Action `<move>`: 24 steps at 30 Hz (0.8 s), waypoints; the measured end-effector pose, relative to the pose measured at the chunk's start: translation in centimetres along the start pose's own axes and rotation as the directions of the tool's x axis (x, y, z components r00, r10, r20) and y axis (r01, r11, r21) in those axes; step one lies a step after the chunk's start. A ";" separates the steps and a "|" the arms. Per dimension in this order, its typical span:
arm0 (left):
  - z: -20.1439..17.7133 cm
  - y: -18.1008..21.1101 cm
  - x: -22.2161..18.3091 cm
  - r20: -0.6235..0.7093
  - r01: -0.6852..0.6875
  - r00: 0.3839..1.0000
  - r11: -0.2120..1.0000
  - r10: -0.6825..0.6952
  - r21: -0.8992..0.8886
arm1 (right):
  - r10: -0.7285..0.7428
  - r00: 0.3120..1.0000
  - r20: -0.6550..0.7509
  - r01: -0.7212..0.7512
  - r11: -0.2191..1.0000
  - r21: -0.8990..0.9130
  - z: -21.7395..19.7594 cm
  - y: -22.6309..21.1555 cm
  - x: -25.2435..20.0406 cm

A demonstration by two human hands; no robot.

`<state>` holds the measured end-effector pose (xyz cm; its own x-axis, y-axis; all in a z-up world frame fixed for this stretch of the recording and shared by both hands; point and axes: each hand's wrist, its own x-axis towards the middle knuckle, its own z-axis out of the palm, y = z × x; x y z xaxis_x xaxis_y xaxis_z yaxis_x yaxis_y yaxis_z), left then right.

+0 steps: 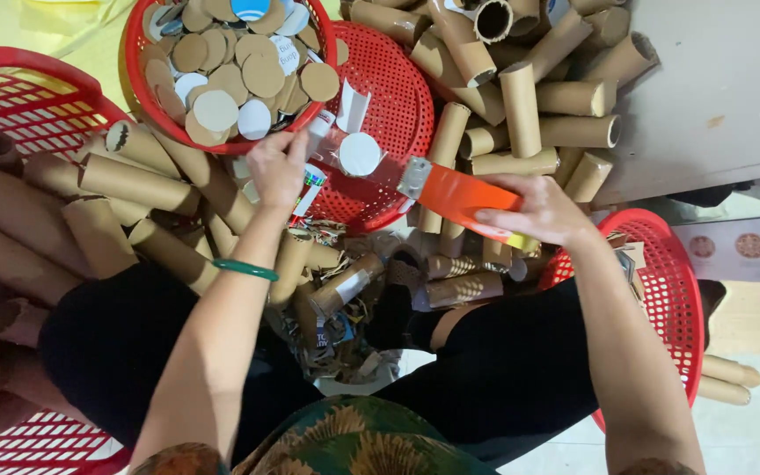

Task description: The recorder is manually assembling cardboard tubes by inserting paper inserts, capping them with cardboard disks, and sealing them with tape from a dispenser.

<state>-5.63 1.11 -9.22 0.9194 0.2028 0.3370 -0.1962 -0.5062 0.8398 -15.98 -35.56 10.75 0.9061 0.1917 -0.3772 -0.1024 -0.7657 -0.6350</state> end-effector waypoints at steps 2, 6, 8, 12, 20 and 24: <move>2.1 -0.8 -0.9 0.019 0.056 0.998 0.998 -0.057 0.035 | 0.002 1.000 0.001 -0.002 1.000 -0.031 1.4 -0.3 1.4; 6.6 -3.8 -2.4 0.139 0.147 0.973 0.958 -0.185 0.246 | 0.024 1.000 -0.011 -0.025 0.997 -0.072 3.2 -1.9 3.5; 5.2 -1.6 -1.2 0.224 0.140 0.946 0.921 -0.233 0.364 | 0.021 1.000 -0.014 -0.022 0.998 -0.066 3.2 -2.0 3.8; 0.6 5.1 0.0 0.251 0.083 0.947 0.906 -0.202 0.416 | -0.012 1.000 -0.018 0.011 1.000 -0.019 3.1 -1.5 4.2; 7.0 8.2 -4.0 -0.068 -0.029 0.998 0.944 0.007 -0.328 | 0.003 1.000 -0.014 -0.002 0.999 0.048 3.7 -0.9 4.4; 8.9 6.7 -3.2 -0.033 0.185 0.978 0.933 -0.205 -0.309 | -0.029 0.998 -0.058 0.028 0.999 -0.017 3.8 -2.5 4.5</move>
<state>-6.83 -10.35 -8.45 0.9282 0.3302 0.1717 -0.1182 -0.1759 0.9773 -13.18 -30.43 8.06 0.9310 0.1781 -0.3185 -0.0693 -0.7705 -0.6336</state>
